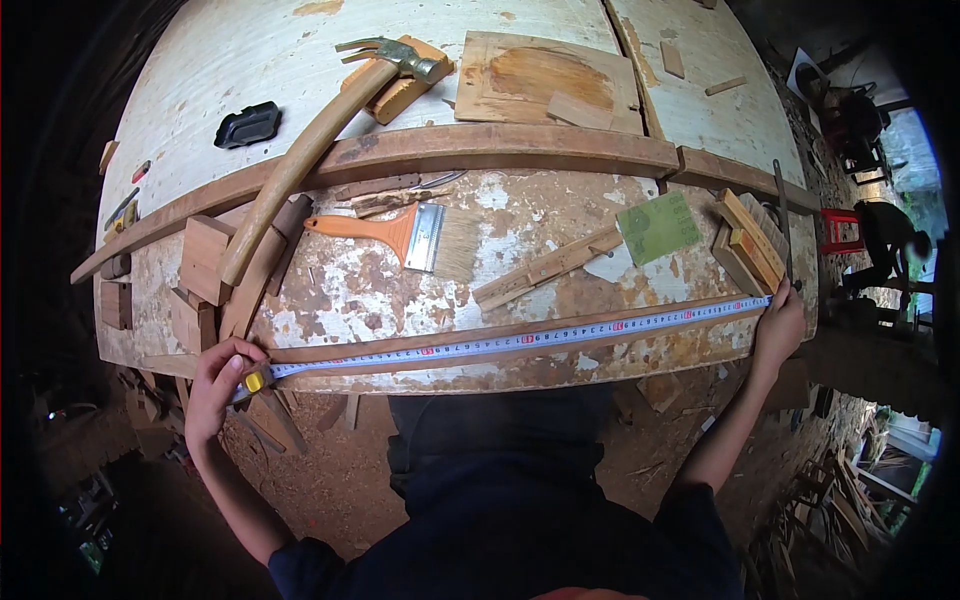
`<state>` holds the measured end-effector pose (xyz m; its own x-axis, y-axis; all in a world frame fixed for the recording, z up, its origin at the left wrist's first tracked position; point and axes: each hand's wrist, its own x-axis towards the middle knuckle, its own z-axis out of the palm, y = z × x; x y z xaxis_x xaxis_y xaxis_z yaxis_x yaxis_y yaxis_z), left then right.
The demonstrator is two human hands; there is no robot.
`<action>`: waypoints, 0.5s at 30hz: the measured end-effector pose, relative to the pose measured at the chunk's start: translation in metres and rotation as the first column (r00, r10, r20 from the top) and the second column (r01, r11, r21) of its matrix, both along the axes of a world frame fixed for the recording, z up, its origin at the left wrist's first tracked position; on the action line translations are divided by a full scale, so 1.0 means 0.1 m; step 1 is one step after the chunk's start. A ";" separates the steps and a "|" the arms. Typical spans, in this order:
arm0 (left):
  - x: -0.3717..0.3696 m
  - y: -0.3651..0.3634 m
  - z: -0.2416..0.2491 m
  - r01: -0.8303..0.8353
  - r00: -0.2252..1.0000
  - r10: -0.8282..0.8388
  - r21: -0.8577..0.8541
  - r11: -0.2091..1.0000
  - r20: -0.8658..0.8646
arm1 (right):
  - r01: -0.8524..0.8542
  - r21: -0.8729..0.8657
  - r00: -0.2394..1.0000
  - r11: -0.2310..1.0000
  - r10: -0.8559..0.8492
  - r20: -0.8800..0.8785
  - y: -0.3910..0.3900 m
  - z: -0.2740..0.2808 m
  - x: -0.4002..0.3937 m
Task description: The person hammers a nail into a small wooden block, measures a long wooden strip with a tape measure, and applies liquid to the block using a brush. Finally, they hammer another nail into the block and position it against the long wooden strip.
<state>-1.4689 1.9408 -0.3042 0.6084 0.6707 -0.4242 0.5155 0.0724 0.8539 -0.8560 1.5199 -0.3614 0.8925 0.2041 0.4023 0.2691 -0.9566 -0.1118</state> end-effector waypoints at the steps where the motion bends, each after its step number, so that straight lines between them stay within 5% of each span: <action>1: 0.00 0.00 0.00 0.001 1.000 -0.001 0.004 1.000 0.003 | -0.003 -0.003 1.000 1.000 0.003 0.008 0.00 -0.01 0.00; 15: -0.07 0.03 -0.03 -0.022 1.000 0.022 0.007 1.000 -0.009 | 0.005 0.049 1.000 0.999 -0.005 -0.004 0.05 0.02 -0.06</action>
<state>-1.4755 1.9433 -0.3077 0.5900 0.6868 -0.4244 0.5212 0.0774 0.8499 -0.8623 1.5249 -0.3594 0.8948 0.1798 0.4086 0.2639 -0.9513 -0.1593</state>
